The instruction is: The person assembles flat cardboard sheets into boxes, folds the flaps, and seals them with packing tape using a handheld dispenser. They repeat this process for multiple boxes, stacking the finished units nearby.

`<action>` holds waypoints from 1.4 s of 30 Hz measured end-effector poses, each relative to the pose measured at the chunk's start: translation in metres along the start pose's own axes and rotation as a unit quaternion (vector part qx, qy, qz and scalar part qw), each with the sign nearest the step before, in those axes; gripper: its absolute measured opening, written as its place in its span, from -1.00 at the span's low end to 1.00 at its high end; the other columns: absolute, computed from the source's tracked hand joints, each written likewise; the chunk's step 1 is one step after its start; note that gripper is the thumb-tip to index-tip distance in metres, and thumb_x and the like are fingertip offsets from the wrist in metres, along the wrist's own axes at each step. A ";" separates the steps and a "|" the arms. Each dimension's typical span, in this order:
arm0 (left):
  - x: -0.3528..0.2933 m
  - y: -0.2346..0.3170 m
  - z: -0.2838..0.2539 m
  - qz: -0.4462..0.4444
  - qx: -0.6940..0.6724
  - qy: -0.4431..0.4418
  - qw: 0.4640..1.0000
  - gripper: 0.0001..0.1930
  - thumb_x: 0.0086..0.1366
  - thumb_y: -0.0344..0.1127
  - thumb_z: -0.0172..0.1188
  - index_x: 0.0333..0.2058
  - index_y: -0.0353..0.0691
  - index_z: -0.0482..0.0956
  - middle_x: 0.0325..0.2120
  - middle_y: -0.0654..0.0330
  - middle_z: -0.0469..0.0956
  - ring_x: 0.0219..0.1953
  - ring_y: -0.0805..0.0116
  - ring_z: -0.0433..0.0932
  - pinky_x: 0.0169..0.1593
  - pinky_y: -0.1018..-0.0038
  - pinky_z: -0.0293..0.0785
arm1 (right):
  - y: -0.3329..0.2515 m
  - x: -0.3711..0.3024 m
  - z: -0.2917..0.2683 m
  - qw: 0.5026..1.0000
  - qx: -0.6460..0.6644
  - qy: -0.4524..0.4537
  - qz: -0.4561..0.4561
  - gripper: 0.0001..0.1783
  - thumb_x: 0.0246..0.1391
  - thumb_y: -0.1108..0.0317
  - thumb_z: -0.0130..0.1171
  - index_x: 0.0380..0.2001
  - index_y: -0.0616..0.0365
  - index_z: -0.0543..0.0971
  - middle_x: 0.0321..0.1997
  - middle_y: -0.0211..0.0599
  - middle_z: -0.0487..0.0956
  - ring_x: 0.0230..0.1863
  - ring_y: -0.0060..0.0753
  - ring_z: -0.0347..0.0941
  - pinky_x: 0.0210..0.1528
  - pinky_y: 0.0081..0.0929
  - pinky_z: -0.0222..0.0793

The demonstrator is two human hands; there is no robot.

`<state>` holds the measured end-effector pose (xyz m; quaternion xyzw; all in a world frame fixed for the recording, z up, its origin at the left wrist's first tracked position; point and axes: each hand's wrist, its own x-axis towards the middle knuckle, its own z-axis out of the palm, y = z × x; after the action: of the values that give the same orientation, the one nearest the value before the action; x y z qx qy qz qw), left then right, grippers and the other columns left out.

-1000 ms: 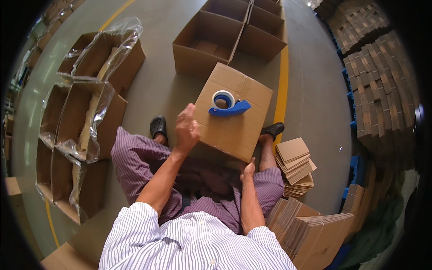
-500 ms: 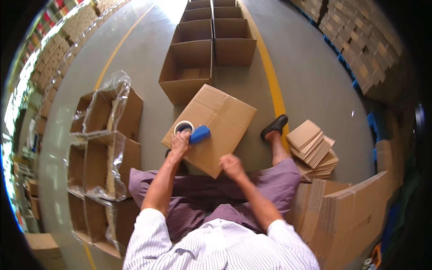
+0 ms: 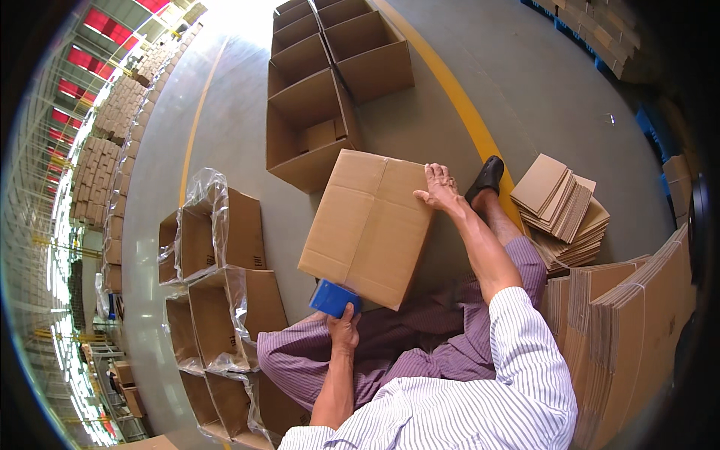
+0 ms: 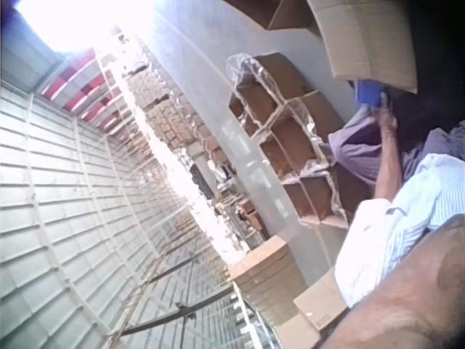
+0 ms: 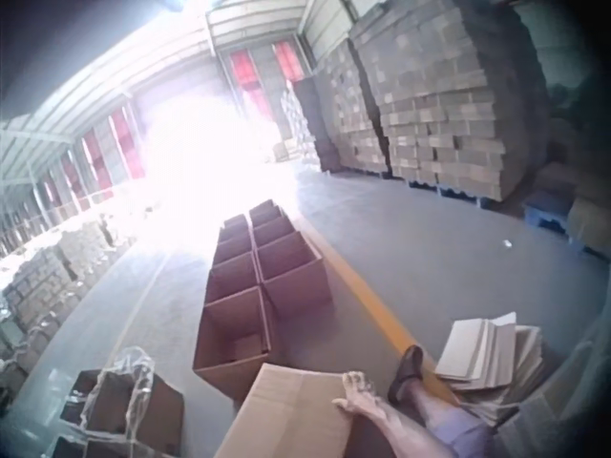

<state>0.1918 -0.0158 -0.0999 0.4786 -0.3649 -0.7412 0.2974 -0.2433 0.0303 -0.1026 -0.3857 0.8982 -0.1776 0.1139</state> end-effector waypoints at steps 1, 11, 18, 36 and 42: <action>0.002 0.002 0.003 0.000 0.005 -0.003 1.000 -0.44 0.18 -0.41 0.37 0.14 -0.04 0.37 0.01 0.27 0.48 0.07 0.23 0.46 0.02 0.02 0.46 | 0.004 -0.006 -0.009 1.000 -0.004 0.007 -0.001 0.01 -0.02 -0.21 0.25 0.29 0.30 0.19 0.35 0.04 0.19 0.38 0.08 0.06 0.36 -0.08 0.11; 0.173 0.065 0.004 0.191 0.116 0.076 0.972 -0.60 0.20 -0.55 0.26 0.01 -0.25 0.41 -0.18 0.25 0.49 -0.16 0.38 0.48 -0.06 0.44 0.45 | -0.009 -0.152 -0.030 0.967 0.022 -0.142 0.210 -0.09 0.11 -0.40 -0.06 -0.20 0.44 0.61 -0.09 0.34 0.56 0.03 0.20 0.51 0.10 -0.11 0.40; 0.147 0.082 0.038 0.416 0.237 0.049 0.877 -0.66 0.19 -0.53 0.26 -0.06 -0.30 0.42 -0.21 0.25 0.48 -0.22 0.44 0.41 -0.12 0.46 0.37 | -0.095 -0.256 -0.005 0.820 0.069 -0.564 0.077 -0.21 0.22 -0.31 -0.15 -0.30 0.29 0.68 -0.33 -0.20 0.69 -0.37 -0.27 0.63 -0.24 -0.34 0.51; 0.018 -0.006 0.021 0.177 0.022 -0.043 0.983 -0.57 0.20 -0.39 0.34 0.02 -0.30 0.44 -0.13 0.22 0.54 -0.12 0.39 0.49 0.02 0.41 0.39 | 0.046 -0.218 0.022 0.950 0.222 0.049 0.214 -0.32 0.22 -0.21 -0.09 -0.18 0.30 0.59 -0.21 0.22 0.60 -0.05 0.22 0.51 0.00 -0.04 0.39; 0.075 0.025 0.079 0.105 -0.008 -0.115 0.988 -0.59 0.19 -0.45 0.32 0.02 -0.29 0.46 -0.12 0.22 0.55 -0.12 0.40 0.50 0.00 0.46 0.40 | 0.033 -0.283 0.056 0.785 0.419 0.183 0.418 -0.34 0.17 -0.07 0.15 0.12 0.25 0.38 0.17 0.06 0.45 0.00 0.10 0.52 -0.05 -0.09 0.50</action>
<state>0.0939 -0.0686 -0.0946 0.3473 -0.4391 -0.7587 0.3331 -0.0542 0.2458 -0.1475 0.1533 0.8127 -0.5385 0.1613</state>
